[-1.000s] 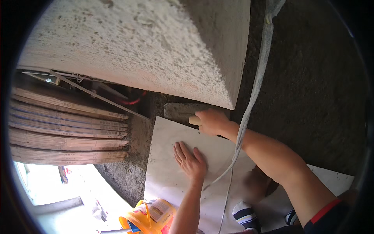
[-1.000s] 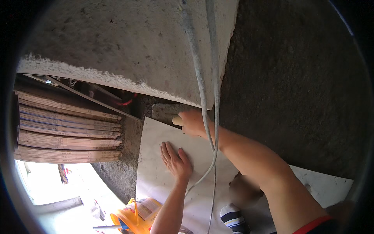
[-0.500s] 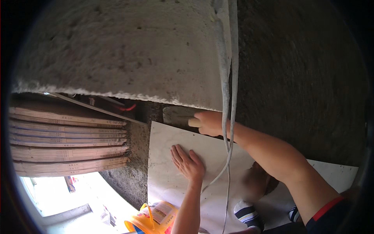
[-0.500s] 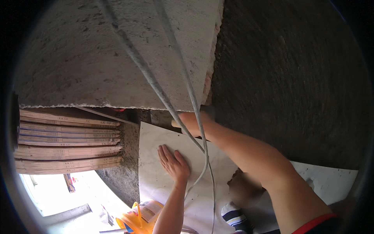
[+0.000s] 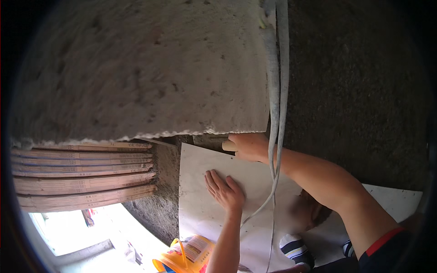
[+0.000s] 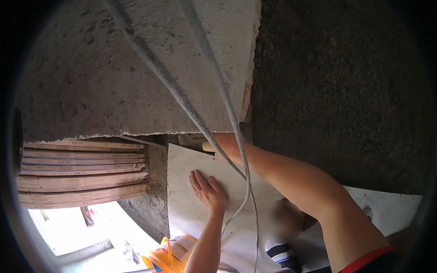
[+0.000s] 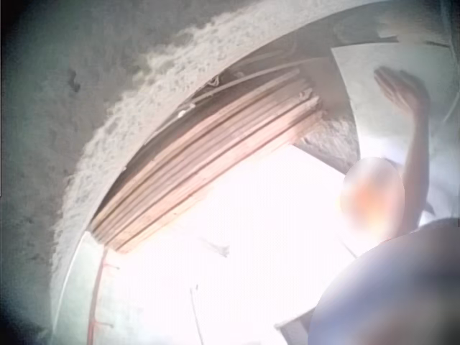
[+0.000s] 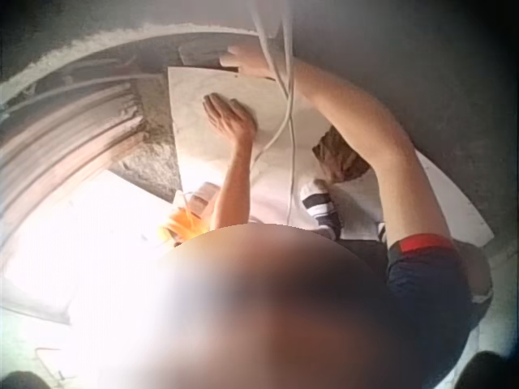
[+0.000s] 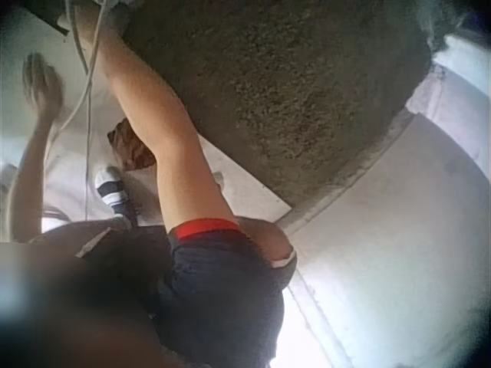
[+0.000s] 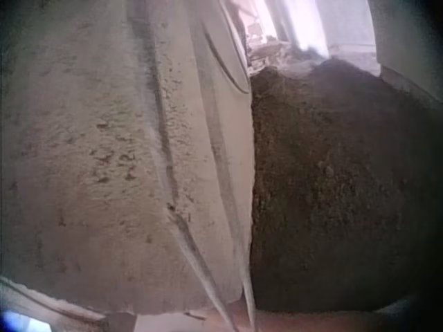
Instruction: The person is leveling sand/cement mixture and preparing to lay tiles, using a notched trowel and a laser level.
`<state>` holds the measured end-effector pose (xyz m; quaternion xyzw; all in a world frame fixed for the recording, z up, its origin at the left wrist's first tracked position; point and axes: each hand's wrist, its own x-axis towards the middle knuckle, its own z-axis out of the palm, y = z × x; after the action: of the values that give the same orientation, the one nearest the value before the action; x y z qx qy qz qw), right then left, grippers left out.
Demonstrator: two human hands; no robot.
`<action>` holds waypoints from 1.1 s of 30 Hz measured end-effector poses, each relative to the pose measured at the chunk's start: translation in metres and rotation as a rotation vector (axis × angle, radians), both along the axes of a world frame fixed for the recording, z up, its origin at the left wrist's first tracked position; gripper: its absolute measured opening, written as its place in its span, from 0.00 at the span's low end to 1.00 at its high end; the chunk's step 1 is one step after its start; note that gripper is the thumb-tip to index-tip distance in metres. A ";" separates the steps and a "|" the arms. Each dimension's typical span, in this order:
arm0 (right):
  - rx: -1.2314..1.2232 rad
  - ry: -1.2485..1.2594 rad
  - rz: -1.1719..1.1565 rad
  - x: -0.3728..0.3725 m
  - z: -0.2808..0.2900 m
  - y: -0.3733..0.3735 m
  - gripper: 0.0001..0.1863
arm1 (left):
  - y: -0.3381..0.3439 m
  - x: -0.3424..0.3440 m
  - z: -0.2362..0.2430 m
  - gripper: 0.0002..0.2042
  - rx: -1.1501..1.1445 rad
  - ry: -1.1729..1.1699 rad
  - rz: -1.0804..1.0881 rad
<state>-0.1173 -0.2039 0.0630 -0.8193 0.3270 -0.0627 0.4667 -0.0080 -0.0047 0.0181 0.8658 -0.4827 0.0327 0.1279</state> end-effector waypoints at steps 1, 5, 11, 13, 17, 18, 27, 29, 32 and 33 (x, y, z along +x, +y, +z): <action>0.004 0.003 -0.007 0.001 0.001 0.001 0.14 | 0.000 0.000 0.000 0.29 0.004 0.003 -0.007; -0.022 0.024 -0.035 0.011 -0.004 0.001 0.12 | -0.004 -0.002 0.000 0.29 -0.015 0.023 -0.001; -0.267 0.019 -0.143 -0.049 0.000 0.034 0.06 | -0.002 0.002 -0.004 0.28 -0.014 -0.011 -0.013; -0.206 0.121 -0.064 -0.079 0.006 0.038 0.09 | -0.003 0.001 -0.004 0.28 -0.012 -0.018 -0.019; -0.267 0.276 0.005 -0.143 0.029 0.039 0.11 | -0.001 0.002 -0.003 0.28 0.004 -0.029 -0.017; -0.285 0.299 0.044 -0.159 0.035 0.034 0.12 | 0.001 0.003 -0.001 0.28 0.005 -0.024 -0.006; 0.098 0.448 0.125 -0.226 0.042 -0.028 0.17 | -0.001 0.000 -0.007 0.30 0.027 -0.017 -0.014; 0.095 0.428 0.195 -0.222 0.042 -0.036 0.15 | 0.001 0.002 -0.010 0.31 0.009 -0.004 -0.035; 0.131 0.426 0.213 -0.215 0.029 -0.042 0.14 | 0.001 0.002 -0.011 0.32 0.046 0.017 -0.026; 0.140 0.423 0.214 -0.212 0.029 -0.045 0.14 | 0.002 0.003 -0.012 0.32 0.055 0.015 -0.027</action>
<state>-0.3292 -0.2486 0.0920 -0.8098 0.3325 0.1827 0.4474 -0.0050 -0.0027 0.0062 0.8625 -0.4943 0.0112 0.1080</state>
